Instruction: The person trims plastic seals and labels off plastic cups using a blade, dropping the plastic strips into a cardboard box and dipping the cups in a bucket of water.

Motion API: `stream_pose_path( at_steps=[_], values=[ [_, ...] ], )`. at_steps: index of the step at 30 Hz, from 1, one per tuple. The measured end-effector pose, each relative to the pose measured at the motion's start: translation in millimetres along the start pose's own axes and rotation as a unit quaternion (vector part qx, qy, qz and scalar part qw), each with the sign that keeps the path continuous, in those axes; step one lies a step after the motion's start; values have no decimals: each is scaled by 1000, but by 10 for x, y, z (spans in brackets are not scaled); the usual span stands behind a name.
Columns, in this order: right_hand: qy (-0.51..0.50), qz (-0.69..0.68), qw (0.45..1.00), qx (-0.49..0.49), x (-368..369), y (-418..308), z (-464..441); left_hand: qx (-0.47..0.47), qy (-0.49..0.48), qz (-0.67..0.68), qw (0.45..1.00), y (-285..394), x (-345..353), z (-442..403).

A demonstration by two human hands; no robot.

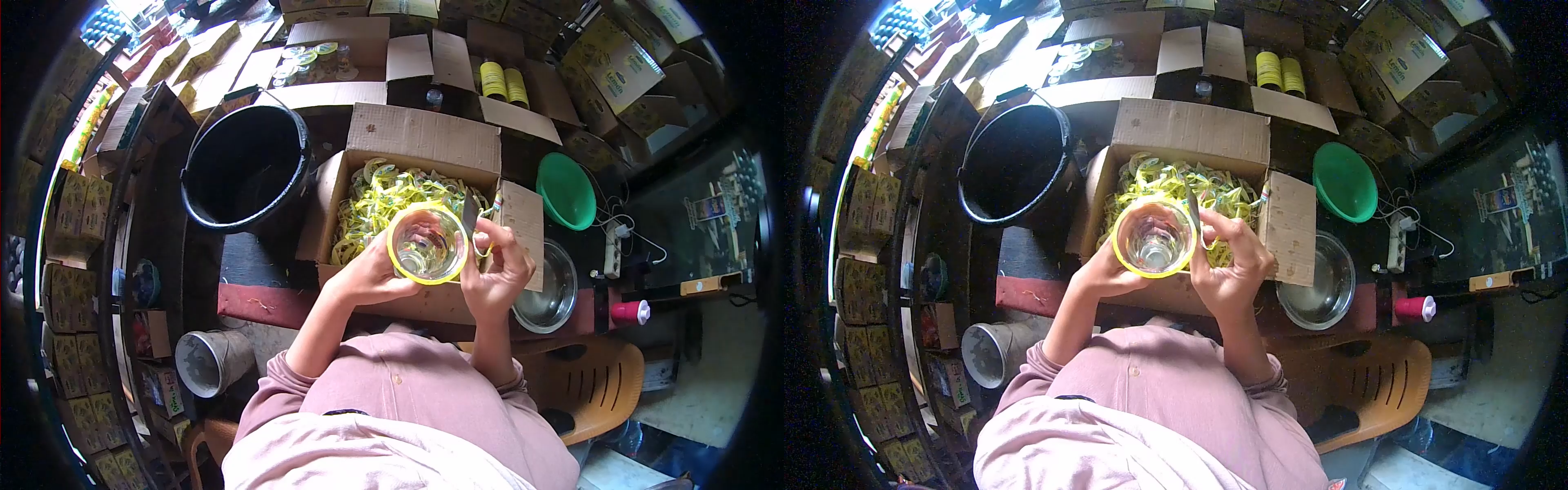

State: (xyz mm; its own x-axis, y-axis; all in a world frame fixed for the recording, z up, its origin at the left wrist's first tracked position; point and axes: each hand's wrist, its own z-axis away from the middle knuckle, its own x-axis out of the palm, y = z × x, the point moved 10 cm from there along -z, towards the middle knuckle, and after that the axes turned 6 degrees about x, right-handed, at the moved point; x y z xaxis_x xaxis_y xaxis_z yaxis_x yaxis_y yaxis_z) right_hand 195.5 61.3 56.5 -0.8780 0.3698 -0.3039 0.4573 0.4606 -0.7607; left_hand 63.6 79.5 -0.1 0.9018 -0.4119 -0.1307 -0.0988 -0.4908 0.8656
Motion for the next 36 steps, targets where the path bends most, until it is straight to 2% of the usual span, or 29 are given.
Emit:
stream_pose_path(
  at_steps=[5, 11, 14, 18, 19, 23, 26, 30, 36],
  values=[
    [-22, -11, 1000, 0, 1, 28, 0, -15, 8, 63, 998, -50, -22, -5],
    [-28, -18, 999, 7, 33, 30, -60, 24, -48, 50, 997, -5, 23, -59],
    [-19, -10, 1000, 8, 53, 17, -81, 24, 52, 80, 995, -29, -72, -72],
    [-12, 3, 1000, -3, 63, -32, -76, 43, 92, 66, 993, -108, -125, -62],
    [-10, 11, 1000, -4, 61, -36, -70, 52, 91, 17, 994, -76, -156, -50],
    [1, 34, 999, -20, 61, -68, -46, 32, 104, -43, 993, -15, -208, -72],
    [16, 60, 997, -36, 65, -142, -23, 49, 130, -48, 989, -1, -188, -44],
    [11, 41, 999, -32, 48, -92, -54, 47, 57, -121, 990, 131, -116, -85],
    [-19, 0, 999, -30, 51, -30, -45, 31, 84, -46, 995, 57, -176, -59]
  ],
)
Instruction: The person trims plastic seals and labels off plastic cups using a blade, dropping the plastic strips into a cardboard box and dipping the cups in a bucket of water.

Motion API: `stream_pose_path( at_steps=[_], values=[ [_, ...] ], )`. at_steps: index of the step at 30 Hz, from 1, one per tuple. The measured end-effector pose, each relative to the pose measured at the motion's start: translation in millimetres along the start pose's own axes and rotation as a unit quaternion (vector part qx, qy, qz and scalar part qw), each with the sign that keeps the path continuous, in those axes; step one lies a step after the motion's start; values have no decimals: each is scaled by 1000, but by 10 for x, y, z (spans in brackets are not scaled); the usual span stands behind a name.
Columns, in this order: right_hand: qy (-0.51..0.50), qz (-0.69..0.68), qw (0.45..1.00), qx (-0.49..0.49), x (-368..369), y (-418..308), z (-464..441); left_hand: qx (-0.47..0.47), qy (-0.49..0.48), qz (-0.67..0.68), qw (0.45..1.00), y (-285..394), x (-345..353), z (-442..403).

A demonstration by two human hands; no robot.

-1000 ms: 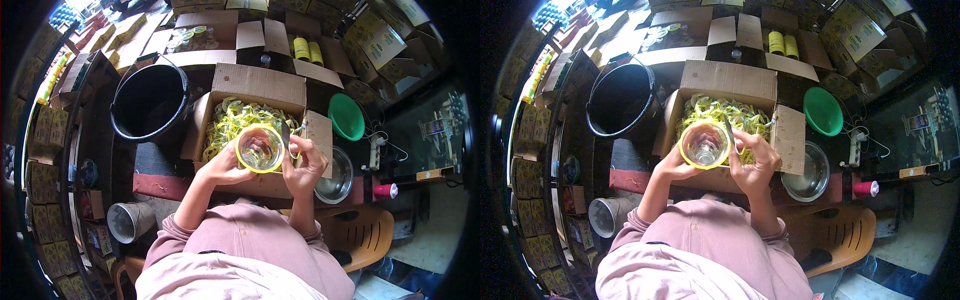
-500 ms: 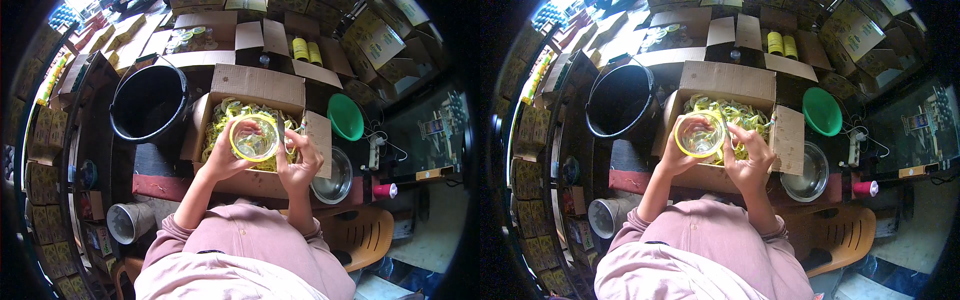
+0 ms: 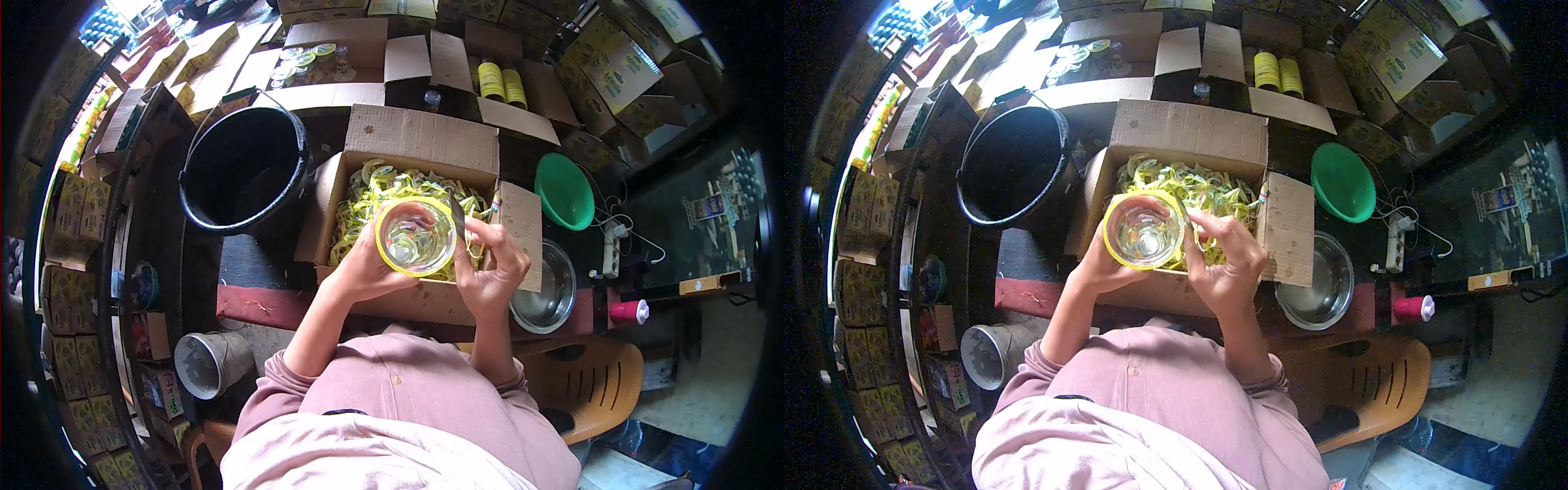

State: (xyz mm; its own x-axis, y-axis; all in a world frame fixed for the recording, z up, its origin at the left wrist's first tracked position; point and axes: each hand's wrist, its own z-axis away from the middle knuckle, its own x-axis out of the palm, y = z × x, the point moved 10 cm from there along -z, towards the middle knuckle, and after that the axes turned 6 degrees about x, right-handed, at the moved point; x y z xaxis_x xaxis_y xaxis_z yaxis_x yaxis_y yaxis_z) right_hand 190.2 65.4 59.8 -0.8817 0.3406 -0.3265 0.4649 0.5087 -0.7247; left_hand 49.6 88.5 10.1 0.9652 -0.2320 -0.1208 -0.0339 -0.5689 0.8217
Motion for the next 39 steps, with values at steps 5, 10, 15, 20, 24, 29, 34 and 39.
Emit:
stream_pose_path(
  at_steps=[5, 10, 15, 20, 24, 29, 34, 39],
  values=[
    [-8, 18, 1000, -14, 7, -50, -3, -5, -32, 32, 999, 33, 34, -23],
    [-3, 9, 1000, -21, 27, -49, -22, -2, -55, 51, 997, 42, 51, -33],
    [-13, 17, 1000, -13, 33, -28, -24, 34, -94, 43, 994, 124, 120, -56],
    [15, 14, 1000, -6, -4, -49, -11, 25, 4, 26, 999, 43, 41, -34],
    [43, 17, 999, -1, -35, -76, 61, 42, 42, -1, 998, 51, -64, -79],
    [56, 45, 997, -2, -26, -148, 126, 33, 80, 45, 995, -5, -105, -62],
    [64, 69, 995, -18, -1, -178, 146, -1, 89, 75, 993, -49, -107, -38],
    [82, 57, 995, 7, 3, -157, 191, 5, 89, 54, 995, -26, -110, -46]
  ],
)
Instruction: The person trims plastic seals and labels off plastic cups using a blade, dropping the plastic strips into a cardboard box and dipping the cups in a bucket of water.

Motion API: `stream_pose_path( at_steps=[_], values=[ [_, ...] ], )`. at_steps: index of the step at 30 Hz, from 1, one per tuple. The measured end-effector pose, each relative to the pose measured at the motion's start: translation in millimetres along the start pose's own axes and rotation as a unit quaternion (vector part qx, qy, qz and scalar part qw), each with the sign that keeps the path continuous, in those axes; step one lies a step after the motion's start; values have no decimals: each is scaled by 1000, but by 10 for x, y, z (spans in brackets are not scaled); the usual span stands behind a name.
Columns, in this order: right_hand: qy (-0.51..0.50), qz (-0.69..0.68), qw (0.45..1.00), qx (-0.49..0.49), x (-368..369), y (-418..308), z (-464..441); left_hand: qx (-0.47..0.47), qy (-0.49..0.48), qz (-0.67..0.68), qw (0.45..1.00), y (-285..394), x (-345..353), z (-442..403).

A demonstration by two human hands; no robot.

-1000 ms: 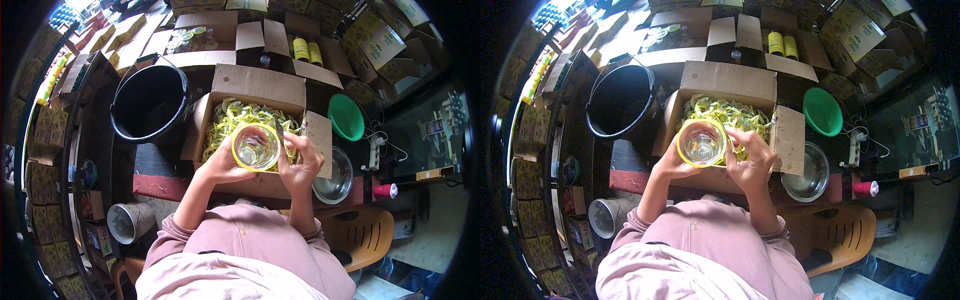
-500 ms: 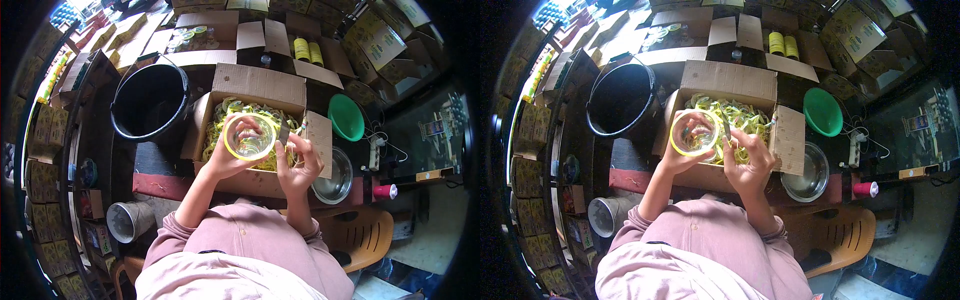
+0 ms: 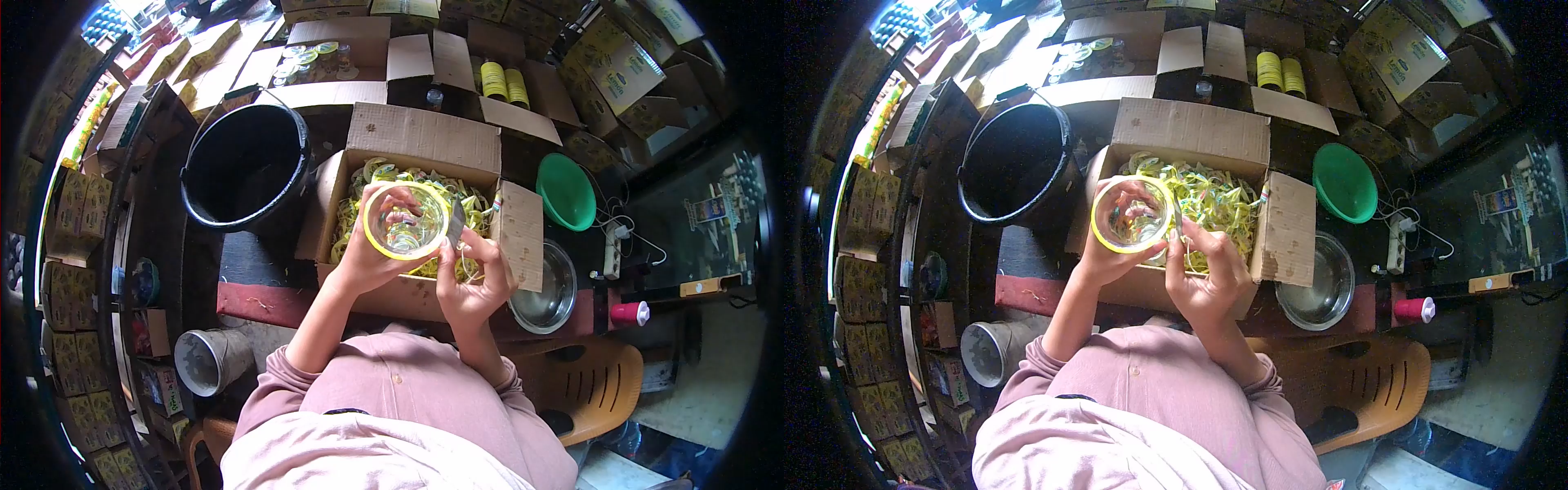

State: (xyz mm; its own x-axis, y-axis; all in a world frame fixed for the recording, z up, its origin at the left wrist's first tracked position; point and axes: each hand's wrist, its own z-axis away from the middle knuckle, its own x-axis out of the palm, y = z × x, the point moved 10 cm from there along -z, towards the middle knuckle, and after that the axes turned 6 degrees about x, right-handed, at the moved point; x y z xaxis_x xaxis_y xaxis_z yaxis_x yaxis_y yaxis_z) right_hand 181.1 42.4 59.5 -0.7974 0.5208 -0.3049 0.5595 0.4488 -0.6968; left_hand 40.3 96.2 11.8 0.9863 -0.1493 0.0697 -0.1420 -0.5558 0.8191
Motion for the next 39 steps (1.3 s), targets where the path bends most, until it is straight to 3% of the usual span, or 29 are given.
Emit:
stream_pose_path(
  at_steps=[6, 18, 21, 25, 28, 34, 39],
  values=[
    [1, 9, 999, -33, 15, -79, -17, -3, 8, -1, 1000, -21, -10, 25],
    [-31, 20, 999, -36, 10, -53, -97, 10, -42, -131, 990, 24, -12, 44],
    [-40, 8, 999, -23, 4, -10, -134, 72, -95, -191, 974, 135, 106, 46],
    [-21, -30, 999, 12, -12, 103, -133, -20, -65, -46, 997, -100, 79, 107],
    [-8, -42, 999, 23, -17, 171, -112, 14, -103, -73, 992, 67, 158, 21],
    [-23, -10, 1000, 5, -30, 71, -65, -39, -43, 39, 998, -92, 75, 62],
    [-22, 35, 999, 0, -34, 20, -54, 9, -25, 13, 1000, -12, 59, 15]
  ],
)
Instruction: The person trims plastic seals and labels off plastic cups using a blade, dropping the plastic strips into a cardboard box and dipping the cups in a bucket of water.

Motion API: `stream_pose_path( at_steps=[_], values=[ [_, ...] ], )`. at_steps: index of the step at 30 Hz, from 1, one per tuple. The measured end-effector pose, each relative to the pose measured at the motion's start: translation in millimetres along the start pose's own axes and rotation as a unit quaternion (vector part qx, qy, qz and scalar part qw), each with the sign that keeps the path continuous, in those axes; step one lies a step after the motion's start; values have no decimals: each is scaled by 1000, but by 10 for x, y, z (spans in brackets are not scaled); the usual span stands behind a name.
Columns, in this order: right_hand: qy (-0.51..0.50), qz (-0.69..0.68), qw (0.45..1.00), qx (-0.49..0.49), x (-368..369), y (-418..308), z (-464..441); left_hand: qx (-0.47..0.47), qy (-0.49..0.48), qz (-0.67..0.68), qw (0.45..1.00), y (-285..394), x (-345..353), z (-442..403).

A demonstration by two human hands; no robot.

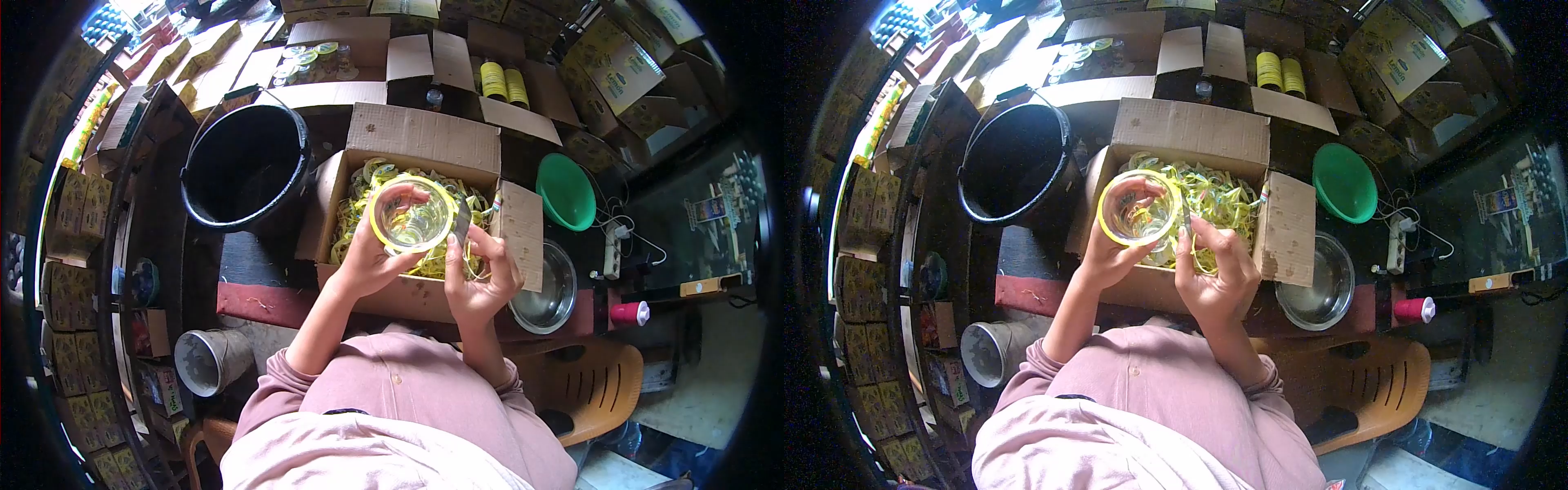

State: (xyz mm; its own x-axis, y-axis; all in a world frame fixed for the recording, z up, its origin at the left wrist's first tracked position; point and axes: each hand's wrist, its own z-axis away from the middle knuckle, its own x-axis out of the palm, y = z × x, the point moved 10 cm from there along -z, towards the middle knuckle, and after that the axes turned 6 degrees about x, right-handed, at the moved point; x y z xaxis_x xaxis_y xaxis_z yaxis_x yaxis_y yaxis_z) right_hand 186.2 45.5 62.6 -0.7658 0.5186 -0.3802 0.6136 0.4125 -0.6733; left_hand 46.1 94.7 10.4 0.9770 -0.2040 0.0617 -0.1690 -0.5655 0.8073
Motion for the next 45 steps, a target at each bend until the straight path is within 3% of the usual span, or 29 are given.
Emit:
stream_pose_path(
  at_steps=[12, 21, 25, 31, 40, 45],
  values=[
    [43, -49, 998, -26, 24, 36, 77, 21, -2, -54, 998, 38, 42, 24],
    [37, 19, 999, 9, -1, 81, 13, 25, -42, -81, 996, 73, 91, 24],
    [19, -49, 999, -3, 5, 86, -56, 29, -61, -86, 994, 101, 108, 33],
    [11, -108, 992, 59, 1, 208, -22, 6, -46, -28, 999, -17, 69, 48],
    [9, -47, 998, 42, -13, 164, -7, 23, -82, -65, 994, 71, 119, 26],
    [12, -118, 992, 38, 17, 219, -45, -2, -97, -68, 993, 15, 127, 53]
  ],
)
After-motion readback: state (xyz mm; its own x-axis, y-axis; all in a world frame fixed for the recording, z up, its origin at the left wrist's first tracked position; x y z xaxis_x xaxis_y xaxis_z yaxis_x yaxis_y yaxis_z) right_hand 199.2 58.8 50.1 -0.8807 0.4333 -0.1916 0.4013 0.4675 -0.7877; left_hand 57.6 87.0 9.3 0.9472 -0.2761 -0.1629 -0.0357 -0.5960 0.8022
